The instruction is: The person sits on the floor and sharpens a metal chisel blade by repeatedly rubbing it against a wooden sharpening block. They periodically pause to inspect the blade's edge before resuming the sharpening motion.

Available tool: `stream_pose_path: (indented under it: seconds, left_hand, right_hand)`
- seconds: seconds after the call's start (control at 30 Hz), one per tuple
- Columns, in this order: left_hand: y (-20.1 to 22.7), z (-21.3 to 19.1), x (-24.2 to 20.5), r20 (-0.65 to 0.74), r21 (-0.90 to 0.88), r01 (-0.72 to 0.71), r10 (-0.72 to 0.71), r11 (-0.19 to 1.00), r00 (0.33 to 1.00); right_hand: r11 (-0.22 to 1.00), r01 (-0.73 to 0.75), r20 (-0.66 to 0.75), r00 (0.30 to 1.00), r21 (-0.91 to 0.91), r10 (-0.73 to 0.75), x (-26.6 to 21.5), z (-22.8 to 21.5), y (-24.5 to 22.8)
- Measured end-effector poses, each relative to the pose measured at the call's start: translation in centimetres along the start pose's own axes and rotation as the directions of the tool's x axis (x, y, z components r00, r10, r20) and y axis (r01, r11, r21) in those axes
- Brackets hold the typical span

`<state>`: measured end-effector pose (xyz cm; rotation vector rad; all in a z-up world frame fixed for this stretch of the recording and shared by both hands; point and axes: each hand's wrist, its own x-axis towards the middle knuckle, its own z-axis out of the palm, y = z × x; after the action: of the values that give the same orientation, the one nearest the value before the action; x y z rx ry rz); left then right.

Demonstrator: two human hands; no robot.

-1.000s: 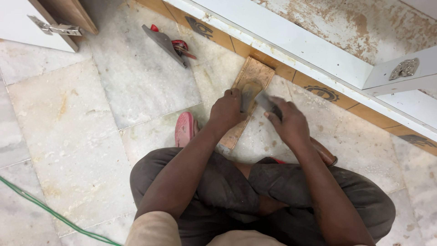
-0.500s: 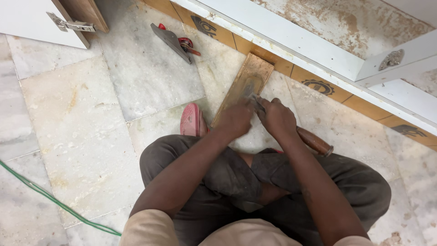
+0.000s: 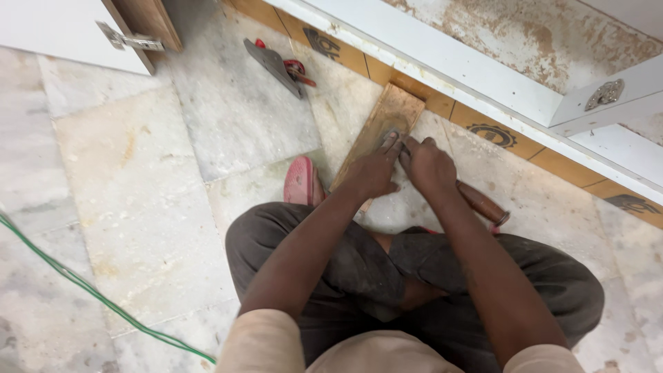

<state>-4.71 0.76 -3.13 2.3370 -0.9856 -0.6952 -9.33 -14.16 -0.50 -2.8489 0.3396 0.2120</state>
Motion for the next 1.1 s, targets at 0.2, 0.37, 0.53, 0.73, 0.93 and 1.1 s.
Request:
stream_pose_path:
  seconds: [0.2,0.37,0.53,0.73,0.93,1.1]
  left_hand:
    - [-2.5,2.2,-0.4,0.279,0.140,-0.076,0.034,0.987,0.960]
    - [-1.8,2.8,-0.1,0.123,0.100,-0.042,0.029,0.994,0.992]
    - [-2.1,1.3,1.2,0.110,0.101,-0.069,0.058,0.992,0.992]
    - [-3.0,1.7,-0.1,0.246,0.160,-0.057,0.016,0.985,0.969]
    - [-3.2,1.2,1.1,0.171,0.031,-0.057,0.051,0.998,0.984]
    - [-4.0,1.7,0.6,0.178,0.024,-0.148,0.142,0.989,0.974]
  right_hand:
    - [0.994,0.058,0.178,0.983,-0.091,-0.041,-2.1,0.9,0.4]
    - [1.000,0.006,0.086,0.996,-0.004,-0.006,-1.0,0.8,0.7]
    - [0.998,0.009,0.152,0.988,-0.064,0.000,0.4,-0.4,-0.1]
    - [0.996,0.046,0.194,0.981,-0.074,-0.031,-1.3,1.3,0.4]
    - [0.999,0.019,0.069,0.997,0.029,-0.021,0.2,-0.8,-0.5]
    - [0.998,0.017,0.189,0.982,-0.053,-0.007,-2.0,-1.0,-1.6]
